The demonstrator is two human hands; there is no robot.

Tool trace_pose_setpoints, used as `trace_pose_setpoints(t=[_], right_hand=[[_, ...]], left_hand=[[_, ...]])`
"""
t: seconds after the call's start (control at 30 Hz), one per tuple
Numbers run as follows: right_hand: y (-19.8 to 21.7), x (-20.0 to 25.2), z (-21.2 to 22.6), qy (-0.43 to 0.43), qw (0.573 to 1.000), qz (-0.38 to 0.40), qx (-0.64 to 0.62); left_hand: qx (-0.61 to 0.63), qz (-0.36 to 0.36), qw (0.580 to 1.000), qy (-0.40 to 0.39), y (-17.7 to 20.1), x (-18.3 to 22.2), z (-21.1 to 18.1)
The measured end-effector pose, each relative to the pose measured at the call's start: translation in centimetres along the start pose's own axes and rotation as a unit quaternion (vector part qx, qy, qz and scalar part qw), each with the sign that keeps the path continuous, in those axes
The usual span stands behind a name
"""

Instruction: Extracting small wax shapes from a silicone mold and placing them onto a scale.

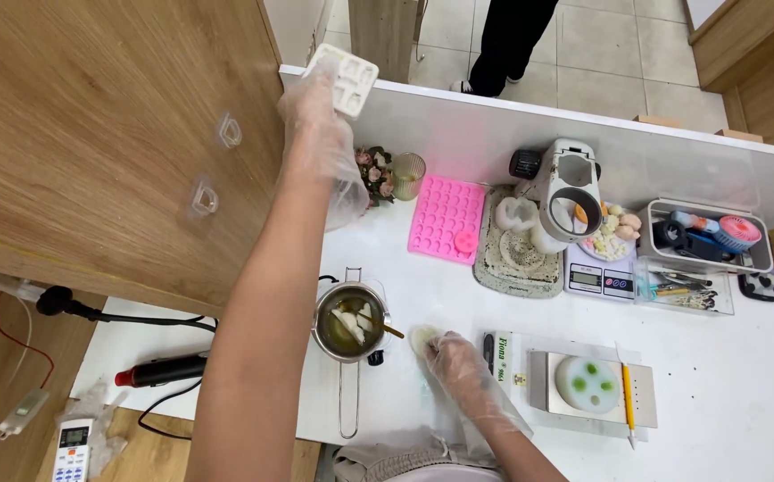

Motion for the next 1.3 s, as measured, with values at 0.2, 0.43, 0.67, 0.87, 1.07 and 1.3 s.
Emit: trace_pose_setpoints(t=[0.2,0.43,0.67,0.87,1.07,1.3], right_hand=[[1.3,0.7,-1.9,-0.076,0.985,-0.008,-0.154],[2.0,1.0,-4.4,-0.174,0.883,-0.08,-0.428],[3.8,2.6,-4.9,-0.178,0.872,-0.092,-0.446],[2.9,5.6,-6.4,-0.206,0.864,-0.064,-0.455],[8.4,11.9,-11.1,-0.262,0.645,-0.239,-0.677],[19.2,13.5,-12.6,-0.154,0.611,-0.387,-0.674]], left_hand=[[0.071,-0.078,0.994,0.043,3.4,-6.0,5.4],[0.164,-0.076,0.979,0.094,3.4,-5.5,5.2],[0.167,-0.038,0.982,0.083,2.5,6.3,2.6],[-0.336,0.254,0.903,-0.084,5.5,20.3,4.7],[0.039,0.004,0.978,0.203,11.6,25.9,11.8],[-0.014,0.058,0.989,0.138,12.0,27.0,11.7]])
Point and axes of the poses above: each hand's wrist, its own x-axis away from the middle knuckle, its own y-axis out of the back of the hand, z = x × y, the point moved 9 cm from there along -x, towards the middle knuckle, and after that the axes turned 4 degrees about x, right-handed, at the moved point
